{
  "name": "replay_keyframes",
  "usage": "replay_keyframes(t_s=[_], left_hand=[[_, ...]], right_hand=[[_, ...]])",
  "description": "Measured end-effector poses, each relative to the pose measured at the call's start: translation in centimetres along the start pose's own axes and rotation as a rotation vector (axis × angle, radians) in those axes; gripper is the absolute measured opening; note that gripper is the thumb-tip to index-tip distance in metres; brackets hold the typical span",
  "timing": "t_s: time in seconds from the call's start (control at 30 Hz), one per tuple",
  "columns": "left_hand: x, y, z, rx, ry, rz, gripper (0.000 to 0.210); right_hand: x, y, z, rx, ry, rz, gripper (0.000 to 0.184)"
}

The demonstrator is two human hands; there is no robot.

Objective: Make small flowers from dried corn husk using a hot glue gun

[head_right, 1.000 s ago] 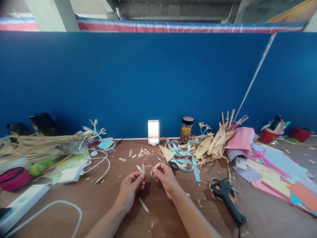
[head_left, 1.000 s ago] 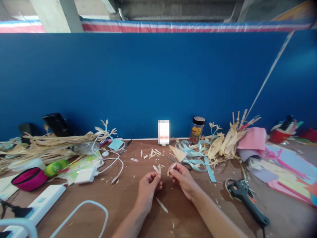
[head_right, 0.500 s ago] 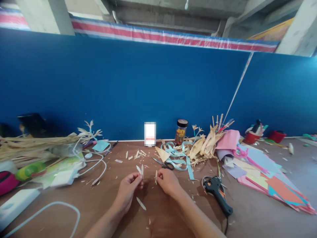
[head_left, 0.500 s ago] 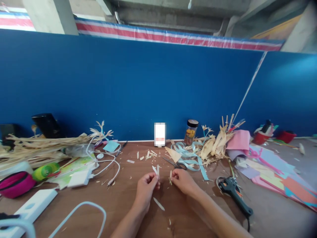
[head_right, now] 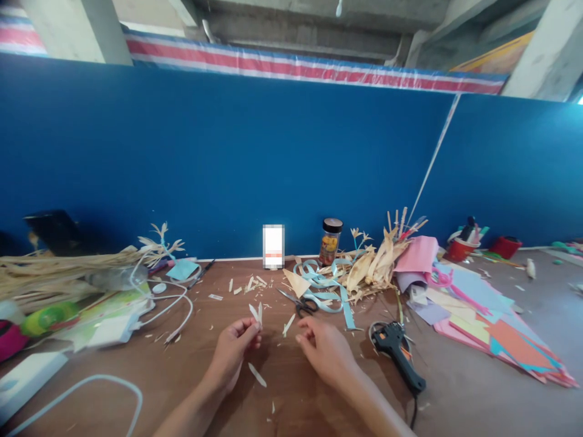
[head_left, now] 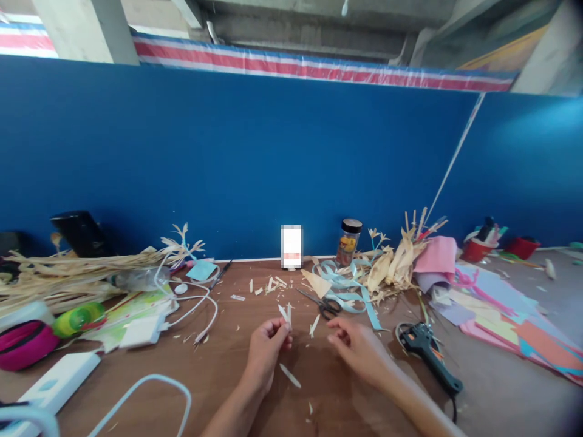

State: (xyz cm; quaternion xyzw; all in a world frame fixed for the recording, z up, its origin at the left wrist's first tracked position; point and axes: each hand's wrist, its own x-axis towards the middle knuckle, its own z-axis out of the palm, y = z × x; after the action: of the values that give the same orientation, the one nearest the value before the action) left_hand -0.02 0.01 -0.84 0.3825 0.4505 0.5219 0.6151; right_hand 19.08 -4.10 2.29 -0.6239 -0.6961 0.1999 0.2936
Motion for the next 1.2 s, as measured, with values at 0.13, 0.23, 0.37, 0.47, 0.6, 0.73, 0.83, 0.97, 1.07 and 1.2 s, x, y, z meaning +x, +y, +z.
replay_keyframes(t_s=[0.13,0.23,0.37,0.47,0.6,0.73,0.83,0.97,1.07,1.2], left_hand=[[0.1,0.0,0.0,0.006,-0.005,-0.010,0.023],[0.2,-0.1,-0.1,-0.001,0.007,-0.027,0.022],[0.3,-0.1,-0.3,0.011,0.042,-0.058,0.026],[0.4,-0.1,-0.4,0.016,0.030,-0.068,0.027],[0.4,-0.2,-0.5,0.013,0.025,-0.071,0.028],[0.5,-0.2,-0.5,0.010,0.036,-0.069,0.028],[0.4,-0.2,-0.5,0.005,0.031,-0.070,0.027],[0.3,-0.2,-0.4,0.014,0.020,-0.063,0.022],[0.2,-0.2,-0.2,0.016,0.022,-0.054,0.019],[0.1,-0.1,-0.1,0.017,0.018,-0.049,0.018]], right_hand=[[-3.0,1.3,-2.2,0.064,0.013,0.063,0.021],[-5.1,3.3,-4.5,-0.024,0.077,0.129,0.024],[-7.6,6.9,-7.7,-0.246,0.284,0.224,0.026],[-9.1,9.2,-8.9,-0.432,0.364,0.260,0.025],[-10.1,10.2,-8.3,-0.542,0.353,0.280,0.023],[-9.6,9.8,-7.3,-0.604,0.339,0.334,0.029],[-9.0,10.0,-6.8,-0.649,0.316,0.365,0.028],[-8.9,11.1,-6.7,-0.647,0.345,0.331,0.030],[-9.1,11.4,-7.4,-0.566,0.455,0.304,0.040],[-9.4,9.5,-8.6,-0.220,0.500,0.329,0.043]])
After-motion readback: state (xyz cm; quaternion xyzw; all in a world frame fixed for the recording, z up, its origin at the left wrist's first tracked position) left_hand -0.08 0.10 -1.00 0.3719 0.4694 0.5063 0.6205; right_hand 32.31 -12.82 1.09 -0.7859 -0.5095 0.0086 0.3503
